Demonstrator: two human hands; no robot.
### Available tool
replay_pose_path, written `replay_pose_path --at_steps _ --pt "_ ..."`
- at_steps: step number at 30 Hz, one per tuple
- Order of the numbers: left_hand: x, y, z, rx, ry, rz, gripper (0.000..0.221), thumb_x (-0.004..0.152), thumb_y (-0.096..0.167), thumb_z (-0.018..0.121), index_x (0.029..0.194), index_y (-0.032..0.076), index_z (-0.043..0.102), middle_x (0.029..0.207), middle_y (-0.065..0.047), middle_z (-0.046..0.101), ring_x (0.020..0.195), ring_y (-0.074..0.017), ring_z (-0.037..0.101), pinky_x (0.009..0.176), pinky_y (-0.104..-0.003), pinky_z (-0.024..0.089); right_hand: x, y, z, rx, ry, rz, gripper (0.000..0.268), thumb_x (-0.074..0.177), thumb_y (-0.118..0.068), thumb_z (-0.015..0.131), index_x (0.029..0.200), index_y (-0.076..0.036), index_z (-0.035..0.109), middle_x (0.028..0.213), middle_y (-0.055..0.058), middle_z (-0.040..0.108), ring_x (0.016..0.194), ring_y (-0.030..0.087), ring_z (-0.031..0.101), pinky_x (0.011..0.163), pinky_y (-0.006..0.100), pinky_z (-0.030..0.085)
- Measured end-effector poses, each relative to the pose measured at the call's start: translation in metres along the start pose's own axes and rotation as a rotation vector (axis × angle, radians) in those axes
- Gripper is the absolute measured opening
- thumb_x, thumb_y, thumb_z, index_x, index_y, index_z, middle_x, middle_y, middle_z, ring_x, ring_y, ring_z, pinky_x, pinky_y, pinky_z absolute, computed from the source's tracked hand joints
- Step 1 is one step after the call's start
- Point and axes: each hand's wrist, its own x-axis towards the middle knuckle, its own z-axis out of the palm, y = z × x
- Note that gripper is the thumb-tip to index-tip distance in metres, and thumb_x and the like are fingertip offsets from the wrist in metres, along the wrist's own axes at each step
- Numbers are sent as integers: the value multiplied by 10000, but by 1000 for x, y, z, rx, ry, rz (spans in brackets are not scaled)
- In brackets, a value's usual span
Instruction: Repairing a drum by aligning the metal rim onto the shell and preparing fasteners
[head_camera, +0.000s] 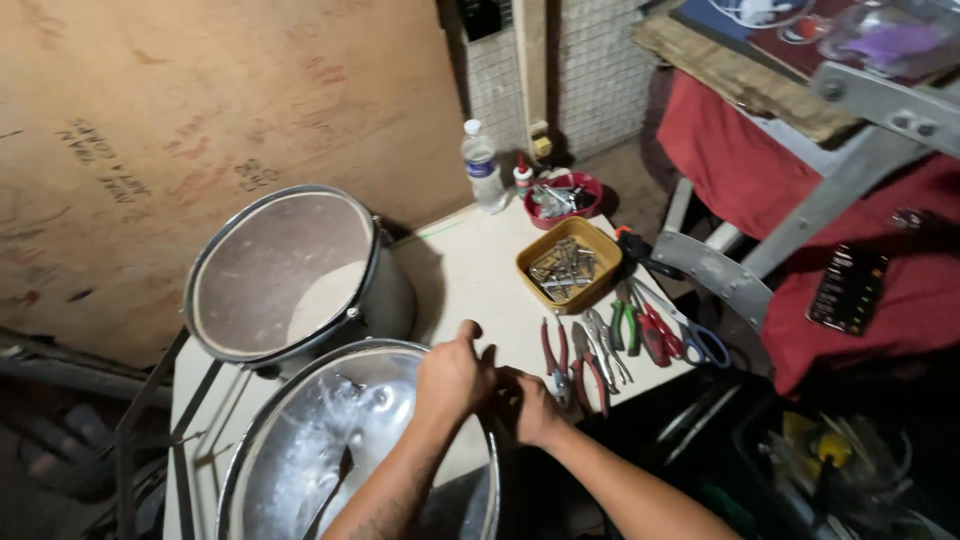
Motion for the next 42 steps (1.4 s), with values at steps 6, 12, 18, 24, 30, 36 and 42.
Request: replay_pose_path --at_steps 6,12,18,24,30,36,42 --pt "13 -25 1 -172 86 -178 202 831 264 597 972 129 648 836 -237 744 832 -465 693 766 -518 511 13 -47 -1 20 56 -237 92 841 -29 559 828 -80 635 770 76 642 706 228 615 648 354 459" --pt "7 -30 -3 -149 108 -191 250 816 302 634 925 131 780 923 -183 768 915 -424 705 824 -493 520 12 -59 -4 65 32 -156 202 930 -49 596 735 -68 546 718 54 550 658 192 549 618 339 432" --pt "-3 -45 -8 -73 61 -104 380 891 477 654 742 134 719 769 -93 778 808 -382 711 725 -476 514 12 -45 1 58 51 -177 97 914 -19 572 878 -11 661 829 88 658 748 218 632 696 318 496" --pt "-11 -67 -19 -171 10 220 405 822 527 783 960 146 762 954 -31 736 869 -269 735 748 -421 546 8 -18 7 18 45 -153 256 873 -23 611 1100 -25 730 1065 117 746 964 248 733 866 313 568" --pt "-6 -47 -40 -40 -154 254 370 877 441 770 891 110 605 949 -85 686 861 -352 676 752 -451 491 8 -23 2 7 4 -120 256 912 -56 569 1116 -26 720 1006 116 731 914 259 719 826 325 560" --pt "35 -75 -19 209 -151 594 502 891 622 665 946 123 684 860 -83 638 753 -344 690 685 -490 543 7 -15 1 -41 0 -74 251 904 -109 585 1106 -36 716 1016 107 744 916 258 719 817 330 546" --pt "33 -73 -13 236 -137 883 356 1023 397 597 915 62 545 858 -129 592 633 -392 625 595 -519 488 7 -20 0 20 19 -81 168 857 -59 610 971 -72 733 914 82 741 863 199 711 798 296 546"
